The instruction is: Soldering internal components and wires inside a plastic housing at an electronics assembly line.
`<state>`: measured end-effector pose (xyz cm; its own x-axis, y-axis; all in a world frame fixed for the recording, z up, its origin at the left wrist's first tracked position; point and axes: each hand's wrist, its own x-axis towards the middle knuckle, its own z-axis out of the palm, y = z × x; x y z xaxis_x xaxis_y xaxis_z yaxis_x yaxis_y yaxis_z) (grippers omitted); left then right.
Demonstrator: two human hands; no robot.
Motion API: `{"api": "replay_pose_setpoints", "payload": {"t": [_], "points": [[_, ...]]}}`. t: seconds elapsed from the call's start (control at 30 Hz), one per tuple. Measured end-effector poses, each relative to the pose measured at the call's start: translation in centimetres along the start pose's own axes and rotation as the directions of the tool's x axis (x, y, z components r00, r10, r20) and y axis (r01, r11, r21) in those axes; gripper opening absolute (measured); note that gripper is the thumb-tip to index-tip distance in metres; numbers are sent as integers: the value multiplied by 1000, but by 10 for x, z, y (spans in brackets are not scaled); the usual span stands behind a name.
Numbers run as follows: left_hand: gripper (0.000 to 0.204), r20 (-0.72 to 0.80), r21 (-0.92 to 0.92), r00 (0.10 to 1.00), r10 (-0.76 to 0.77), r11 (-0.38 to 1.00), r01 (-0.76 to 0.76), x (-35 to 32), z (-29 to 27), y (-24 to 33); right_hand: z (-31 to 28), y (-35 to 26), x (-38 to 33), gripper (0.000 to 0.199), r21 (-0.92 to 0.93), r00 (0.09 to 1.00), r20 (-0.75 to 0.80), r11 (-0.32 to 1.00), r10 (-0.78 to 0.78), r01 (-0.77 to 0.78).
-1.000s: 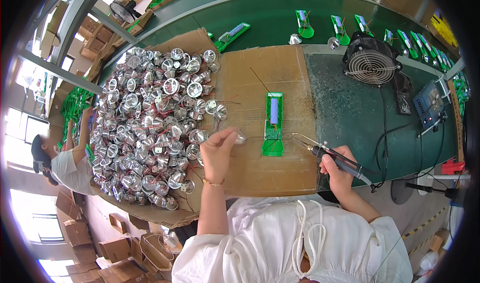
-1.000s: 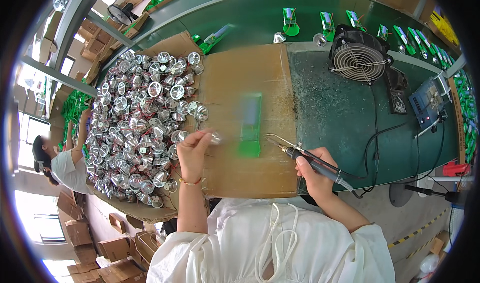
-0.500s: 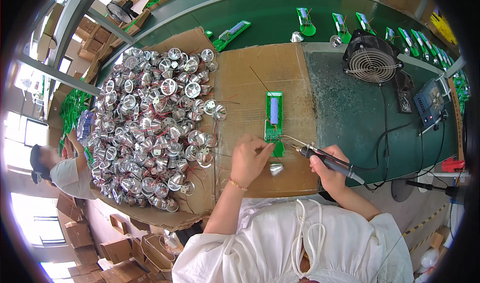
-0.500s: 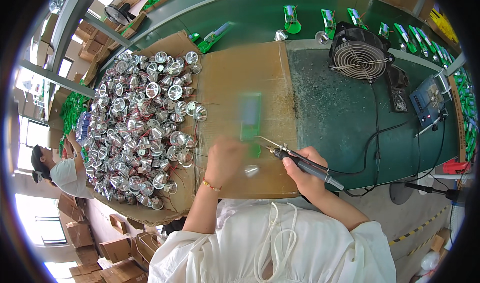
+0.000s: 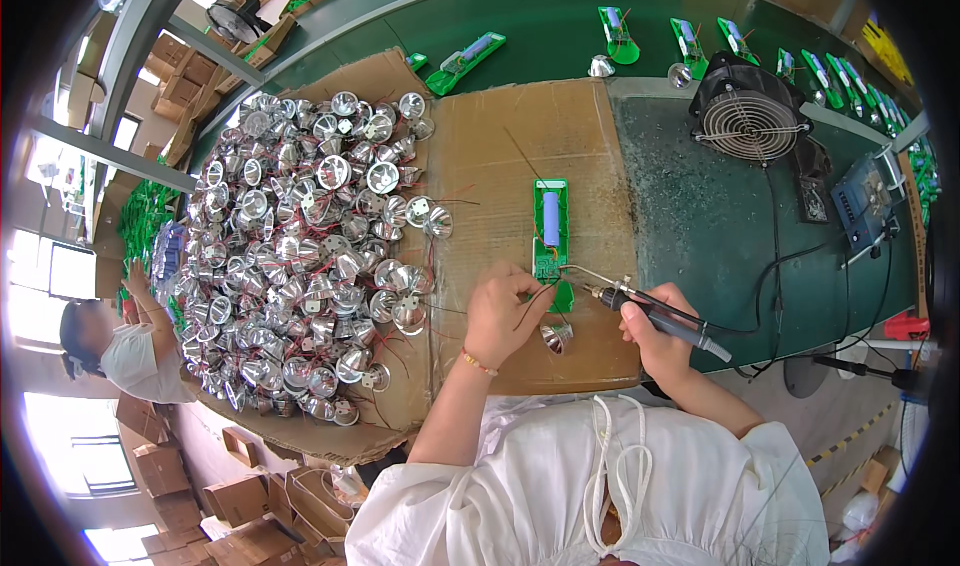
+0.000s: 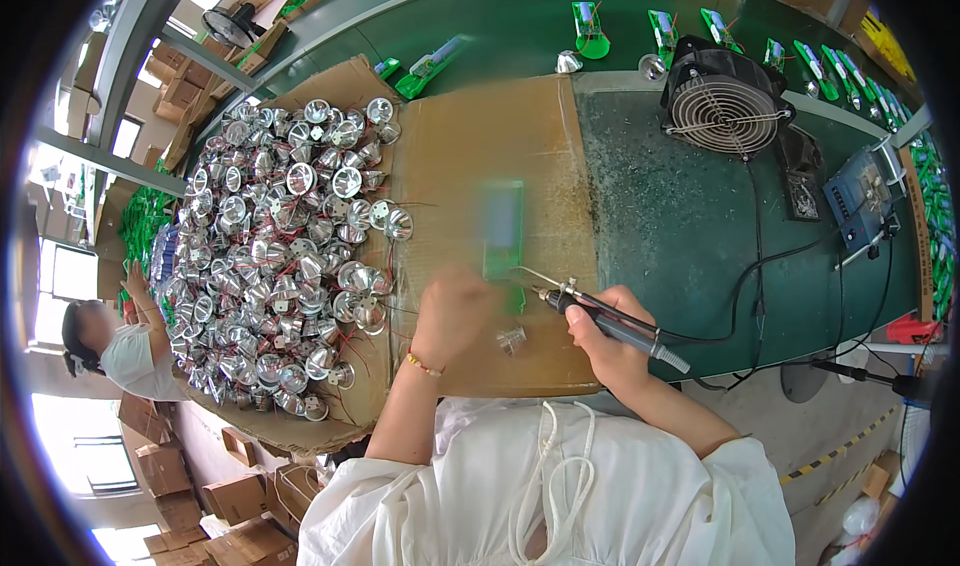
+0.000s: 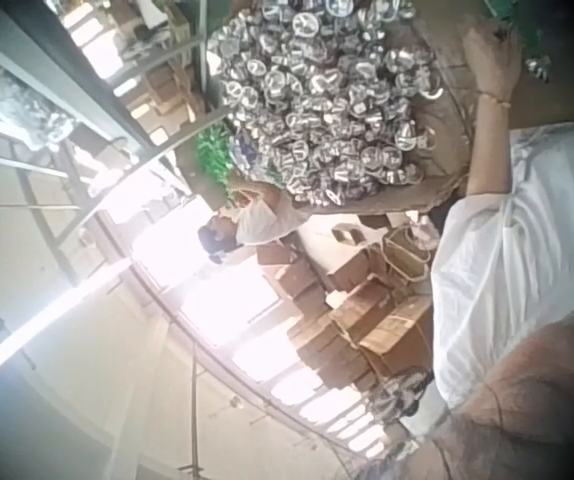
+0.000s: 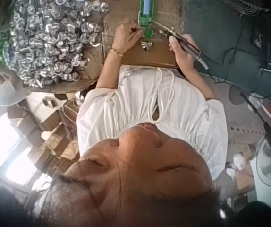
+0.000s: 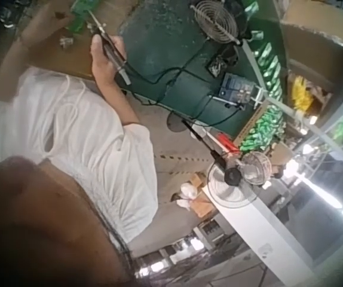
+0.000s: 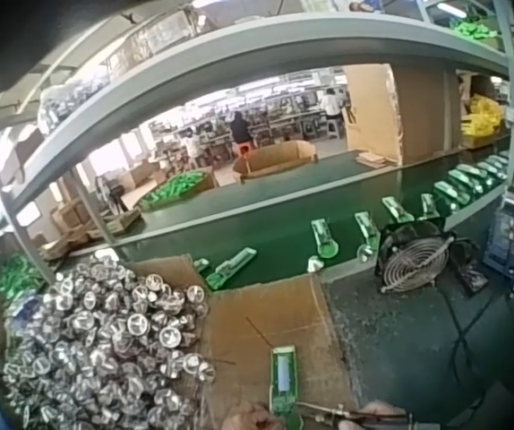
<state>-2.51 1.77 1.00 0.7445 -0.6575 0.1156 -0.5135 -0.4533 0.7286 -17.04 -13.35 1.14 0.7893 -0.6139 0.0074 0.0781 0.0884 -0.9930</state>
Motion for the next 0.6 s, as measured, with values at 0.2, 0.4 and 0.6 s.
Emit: {"api": "replay_pose_setpoints", "payload": {"t": [0.2,0.4,0.6], "points": [[16,5,-13,1000,-19,1000,19,4,0,-3,-6,-1,4,18,24,999,-44,999,-32,33],[16,-16,-2,999,28,1000,-28,4,-2,4,-12,-4,2,16,24,998,-52,999,-37,39],[12,29,-32,1000,-2,999,3,0,-17,20,-38,2,8,17,33,990,-125,997,-60,65]]}}
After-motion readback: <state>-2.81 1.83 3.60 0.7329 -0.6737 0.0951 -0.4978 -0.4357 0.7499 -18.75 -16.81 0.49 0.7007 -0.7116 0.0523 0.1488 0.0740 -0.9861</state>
